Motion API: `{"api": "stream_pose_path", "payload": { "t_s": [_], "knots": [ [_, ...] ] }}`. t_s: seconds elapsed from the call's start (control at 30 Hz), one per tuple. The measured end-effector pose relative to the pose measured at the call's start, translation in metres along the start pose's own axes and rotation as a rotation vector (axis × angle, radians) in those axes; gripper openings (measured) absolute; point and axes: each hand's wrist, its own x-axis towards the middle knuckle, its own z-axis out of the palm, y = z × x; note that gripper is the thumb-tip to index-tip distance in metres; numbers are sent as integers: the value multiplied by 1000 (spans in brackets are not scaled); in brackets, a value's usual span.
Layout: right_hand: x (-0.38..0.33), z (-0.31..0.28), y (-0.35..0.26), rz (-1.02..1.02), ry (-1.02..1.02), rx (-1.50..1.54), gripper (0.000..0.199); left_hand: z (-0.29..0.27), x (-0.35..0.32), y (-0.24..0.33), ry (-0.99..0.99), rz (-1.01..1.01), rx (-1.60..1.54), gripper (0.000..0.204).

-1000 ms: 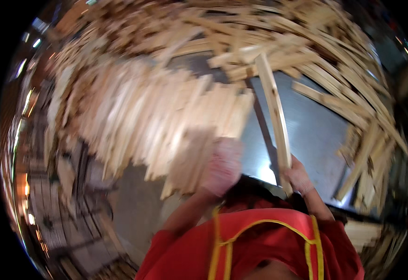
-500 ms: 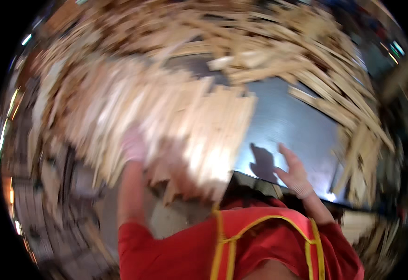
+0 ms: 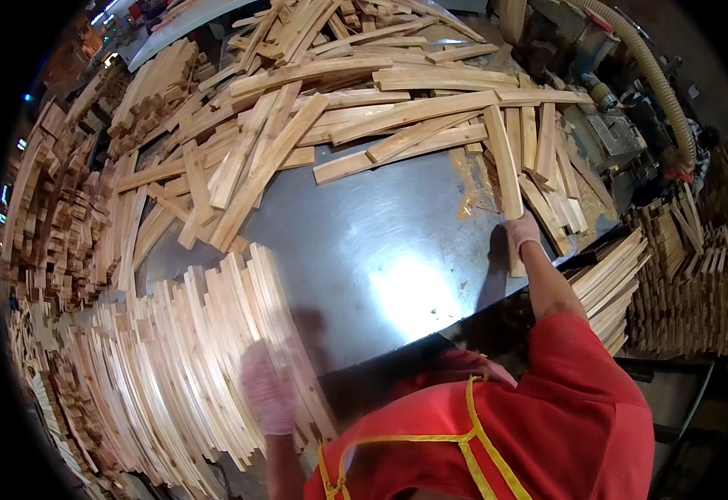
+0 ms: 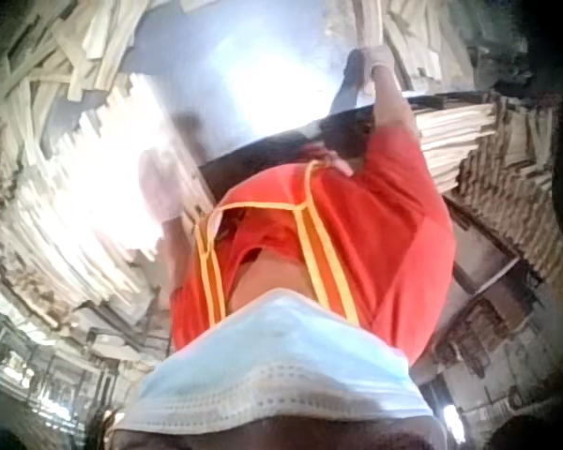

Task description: The person picks up individual wooden planks from a large pile on a metal table and arranges them into a neat stack. The person repeatedly picks up planks, aligns them, and places them into a growing pile, occasionally adjusting the stack to maintain order.

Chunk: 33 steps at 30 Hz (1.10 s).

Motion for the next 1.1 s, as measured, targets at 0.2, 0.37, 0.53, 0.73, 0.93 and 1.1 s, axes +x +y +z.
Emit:
{"api": "stream_pose_path", "payload": {
  "t_s": [0.2, 0.37, 0.53, 0.73, 0.93, 1.1],
  "knots": [
    [-135, 59, -33, -158, -909, 234, 56, 71, 56, 167, -256, 133, -191, 85],
    [2, 31, -160, -740, -509, -158, 76, 107, 98, 215, -584, -135, 59, 95],
    [193, 16, -231, -901, 23, -756, 82, 99, 87, 190, -698, -265, -354, 84],
    [248, 43, -243, -812, -110, -1088, 85, 66, 3, 169, -663, -958, -1458, 53],
    [166, 55, -226, -901, -496, -1019, 54, 60, -11, 171, -752, -948, -1364, 49],
    [-11, 78, -189, -694, -1113, -165, 81, 39, -25, 186, -403, -793, -1084, 46]
  ]
}}
